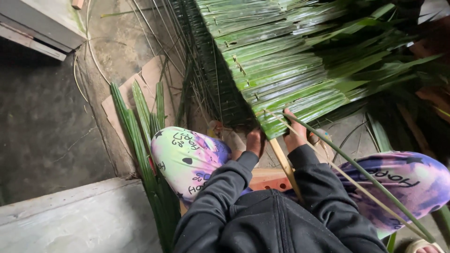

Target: Weaving palm leaves into a mat or roof section by folding them over a support and stitching them together.

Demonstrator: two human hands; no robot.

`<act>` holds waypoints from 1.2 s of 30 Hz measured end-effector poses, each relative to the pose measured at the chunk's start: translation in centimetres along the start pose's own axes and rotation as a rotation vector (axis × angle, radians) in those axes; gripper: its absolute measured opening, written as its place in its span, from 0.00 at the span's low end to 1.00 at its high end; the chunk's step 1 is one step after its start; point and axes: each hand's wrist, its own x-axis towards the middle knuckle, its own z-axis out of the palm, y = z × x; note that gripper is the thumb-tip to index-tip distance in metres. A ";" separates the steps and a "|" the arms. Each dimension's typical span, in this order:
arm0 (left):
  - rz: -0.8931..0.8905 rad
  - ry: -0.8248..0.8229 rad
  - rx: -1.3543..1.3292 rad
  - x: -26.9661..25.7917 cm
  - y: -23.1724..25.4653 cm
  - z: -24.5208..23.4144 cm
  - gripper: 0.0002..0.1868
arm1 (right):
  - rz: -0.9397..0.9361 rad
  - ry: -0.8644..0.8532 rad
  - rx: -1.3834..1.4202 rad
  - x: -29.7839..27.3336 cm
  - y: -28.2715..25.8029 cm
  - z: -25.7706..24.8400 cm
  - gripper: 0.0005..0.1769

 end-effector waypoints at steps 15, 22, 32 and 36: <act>-0.211 0.043 -0.333 1.5 4.6 -4.3 0.05 | 0.008 0.082 -0.066 -0.3 0.0 1.1 0.39; -0.324 -0.041 -0.252 2.2 5.2 -4.2 0.08 | 0.004 0.109 -0.112 -3.6 -2.2 3.1 0.51; -0.660 -0.013 -0.652 0.3 2.3 -2.2 0.17 | -0.002 0.116 -0.108 -5.9 -3.4 3.9 0.54; -0.346 0.077 -0.162 1.1 2.8 -6.0 0.10 | -0.055 0.126 -0.061 -2.9 -1.1 2.4 0.49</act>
